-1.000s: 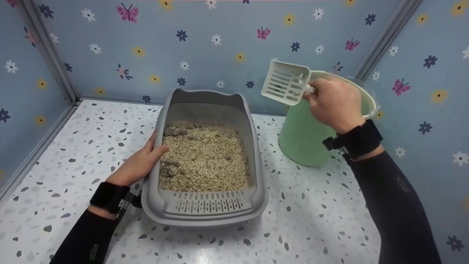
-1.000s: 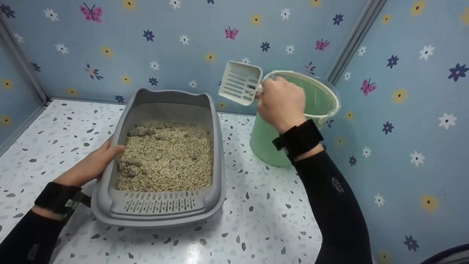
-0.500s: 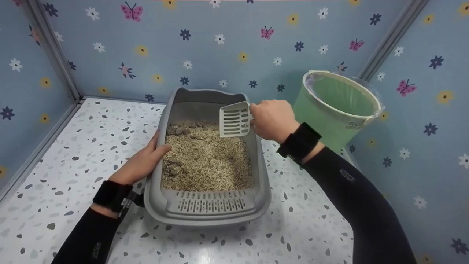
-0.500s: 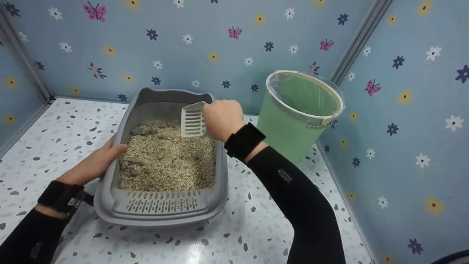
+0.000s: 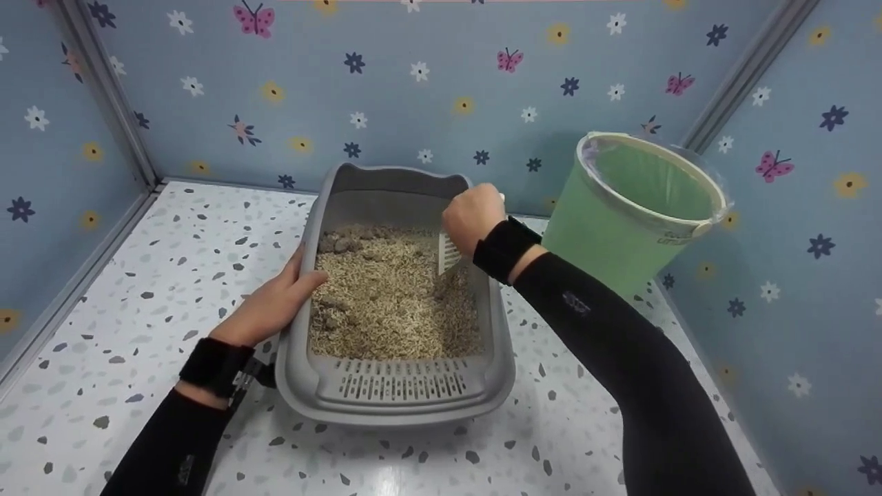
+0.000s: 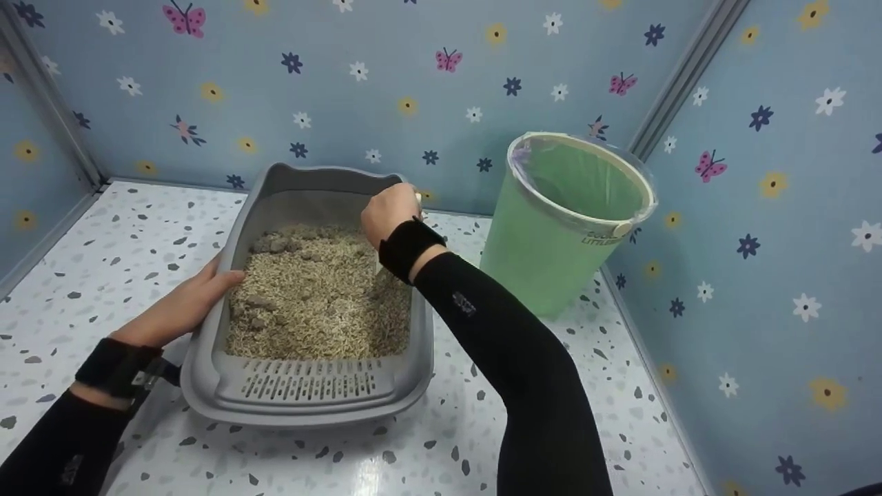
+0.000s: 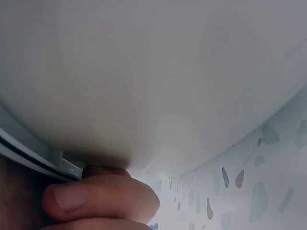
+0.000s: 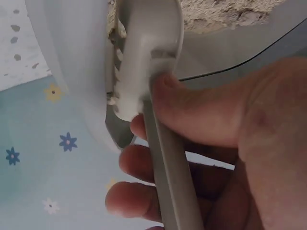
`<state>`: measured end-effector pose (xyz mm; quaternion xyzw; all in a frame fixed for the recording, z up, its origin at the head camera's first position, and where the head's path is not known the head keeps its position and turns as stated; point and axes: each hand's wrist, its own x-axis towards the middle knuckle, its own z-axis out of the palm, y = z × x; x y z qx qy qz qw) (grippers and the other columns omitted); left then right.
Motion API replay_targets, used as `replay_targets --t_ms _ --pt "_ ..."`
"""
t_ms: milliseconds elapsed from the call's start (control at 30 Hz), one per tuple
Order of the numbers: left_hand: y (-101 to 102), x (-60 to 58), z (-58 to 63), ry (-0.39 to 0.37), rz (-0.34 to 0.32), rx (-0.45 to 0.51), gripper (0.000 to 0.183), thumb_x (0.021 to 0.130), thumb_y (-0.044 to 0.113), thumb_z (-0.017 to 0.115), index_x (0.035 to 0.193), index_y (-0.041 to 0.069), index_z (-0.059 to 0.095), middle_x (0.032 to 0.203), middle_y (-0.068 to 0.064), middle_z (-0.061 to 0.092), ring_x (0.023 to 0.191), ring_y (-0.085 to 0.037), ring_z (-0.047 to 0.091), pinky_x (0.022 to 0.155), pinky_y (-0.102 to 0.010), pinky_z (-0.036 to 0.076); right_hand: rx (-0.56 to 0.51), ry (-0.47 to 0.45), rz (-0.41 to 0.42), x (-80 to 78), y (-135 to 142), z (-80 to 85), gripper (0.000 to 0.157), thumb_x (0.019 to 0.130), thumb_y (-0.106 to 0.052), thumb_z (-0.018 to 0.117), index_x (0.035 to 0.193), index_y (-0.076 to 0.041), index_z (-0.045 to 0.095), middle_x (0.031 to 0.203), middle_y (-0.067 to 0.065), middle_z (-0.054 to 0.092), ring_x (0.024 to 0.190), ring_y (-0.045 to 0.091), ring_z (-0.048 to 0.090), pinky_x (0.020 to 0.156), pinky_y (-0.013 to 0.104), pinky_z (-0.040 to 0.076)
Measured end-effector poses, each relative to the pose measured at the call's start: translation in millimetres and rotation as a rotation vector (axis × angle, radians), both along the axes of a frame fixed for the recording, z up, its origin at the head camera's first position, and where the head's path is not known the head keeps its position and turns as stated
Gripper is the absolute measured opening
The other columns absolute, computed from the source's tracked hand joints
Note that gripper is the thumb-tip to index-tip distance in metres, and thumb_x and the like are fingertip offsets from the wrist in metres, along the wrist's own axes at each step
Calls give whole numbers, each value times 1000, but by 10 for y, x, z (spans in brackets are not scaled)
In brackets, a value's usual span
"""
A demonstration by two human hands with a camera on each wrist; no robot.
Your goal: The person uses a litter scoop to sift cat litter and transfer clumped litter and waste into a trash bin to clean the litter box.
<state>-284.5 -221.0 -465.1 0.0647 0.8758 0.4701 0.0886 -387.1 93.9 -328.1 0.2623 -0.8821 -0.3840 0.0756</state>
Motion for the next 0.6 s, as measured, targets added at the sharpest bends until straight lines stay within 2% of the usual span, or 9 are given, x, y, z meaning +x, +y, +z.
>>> replay_targets --t_ms 67,133,333,467,533,600 --pt "2 4 -5 -2 1 -2 93 106 86 35 174 47 -15 183 -27 10 143 -65 48 115 -74 45 24 -28 -45 -48 -59 -12 50 112 -10 51 69 -20 28 65 -3 28 59 14 23 52 34 21" --pt "-3 15 -3 -8 7 -2 93 106 87 35 174 48 -15 183 -26 11 142 -64 50 114 -74 45 49 -66 -75 -106 -130 -27 49 113 -15 51 69 -19 30 65 -3 28 60 15 22 53 33 21" --pt "-7 36 9 1 15 12 91 107 85 37 174 49 -14 183 -24 10 139 -64 54 108 -72 52 114 -173 -167 -299 -315 -123 42 116 -30 48 76 -19 48 71 -4 41 61 13 34 49 31 30" --pt "7 37 12 -5 23 5 92 106 86 36 175 48 -13 182 -26 14 135 -62 58 102 -67 57 86 -208 -207 -414 -326 -193 40 115 -36 51 79 -19 56 73 -4 44 61 14 38 50 32 35" --pt "15 33 13 -12 26 -2 93 105 87 36 175 49 -13 182 -27 16 130 -59 62 97 -62 60 69 -222 -224 -457 -307 -206 38 115 -36 50 81 -19 55 75 -3 43 64 14 37 54 32 35" --pt "25 24 14 -17 28 -5 94 104 88 35 175 49 -12 182 -27 17 125 -56 65 92 -57 63 46 -226 -239 -490 -284 -203 37 116 -35 49 85 -18 60 78 -2 48 66 16 42 60 33 42"
